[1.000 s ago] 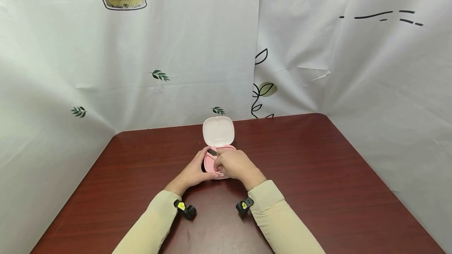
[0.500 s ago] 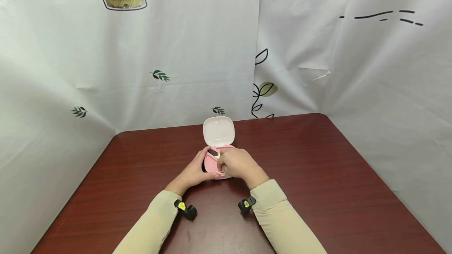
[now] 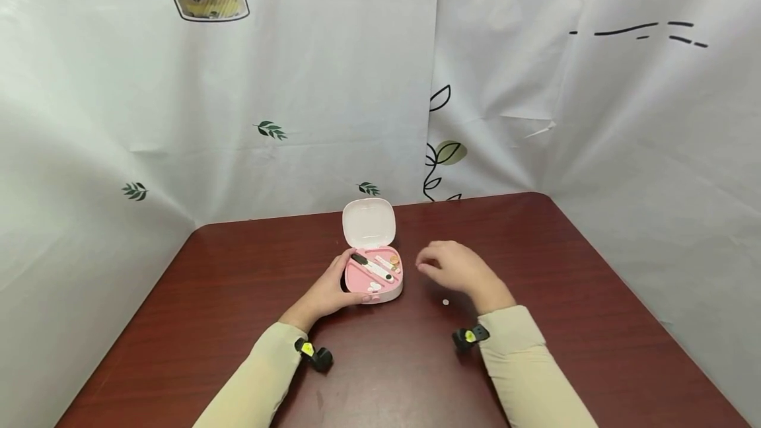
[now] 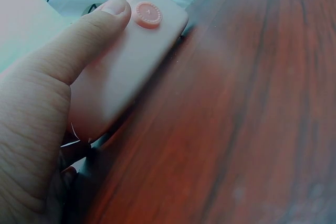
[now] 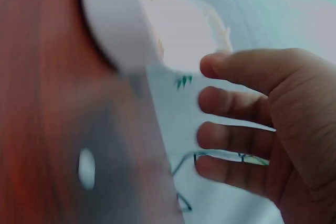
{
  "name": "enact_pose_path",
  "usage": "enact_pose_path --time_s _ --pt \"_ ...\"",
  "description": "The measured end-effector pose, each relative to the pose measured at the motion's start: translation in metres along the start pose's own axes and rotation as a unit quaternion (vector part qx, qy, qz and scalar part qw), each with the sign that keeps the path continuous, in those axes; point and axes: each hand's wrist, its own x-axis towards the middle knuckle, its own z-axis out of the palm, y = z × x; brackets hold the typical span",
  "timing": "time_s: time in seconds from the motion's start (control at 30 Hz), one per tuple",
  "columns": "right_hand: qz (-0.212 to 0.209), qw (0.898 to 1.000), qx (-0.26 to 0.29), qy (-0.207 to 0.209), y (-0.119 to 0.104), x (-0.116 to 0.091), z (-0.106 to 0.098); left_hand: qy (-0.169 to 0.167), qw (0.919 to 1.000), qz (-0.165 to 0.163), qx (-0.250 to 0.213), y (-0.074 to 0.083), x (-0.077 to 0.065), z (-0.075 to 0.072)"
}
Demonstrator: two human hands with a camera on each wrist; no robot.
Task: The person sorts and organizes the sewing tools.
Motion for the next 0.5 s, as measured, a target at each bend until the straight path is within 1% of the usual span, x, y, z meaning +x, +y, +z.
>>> enact_pose_path --time_s 0.07,0.13,0.2,0.3,0.4,0.5 --pt "0.017 0.999 0.002 -0.028 0.008 -0.012 -0.003 -0.002 1.0000 -0.002 0.001 0.000 0.000 0.000" --pt "0.043 0.997 0.011 -0.062 0.011 -0.022 -0.006 -0.004 1.0000 -0.005 0.003 0.001 0.000 0.000" --pt "0.059 0.994 0.020 -0.094 0.011 -0.028 -0.006 -0.003 1.0000 -0.005 0.000 0.001 0.000 0.000" --pt "0.077 0.988 0.021 -0.133 0.006 -0.031 -0.004 -0.001 0.9999 -0.010 -0.003 0.001 -0.001 -0.001" --pt "0.079 0.986 -0.002 -0.150 0.001 -0.031 0.000 -0.001 0.9999 -0.015 -0.002 0.001 -0.001 -0.002" --pt "0.086 0.983 -0.032 -0.156 -0.003 -0.030 0.002 -0.003 0.9999 -0.016 -0.001 0.002 -0.002 -0.001"
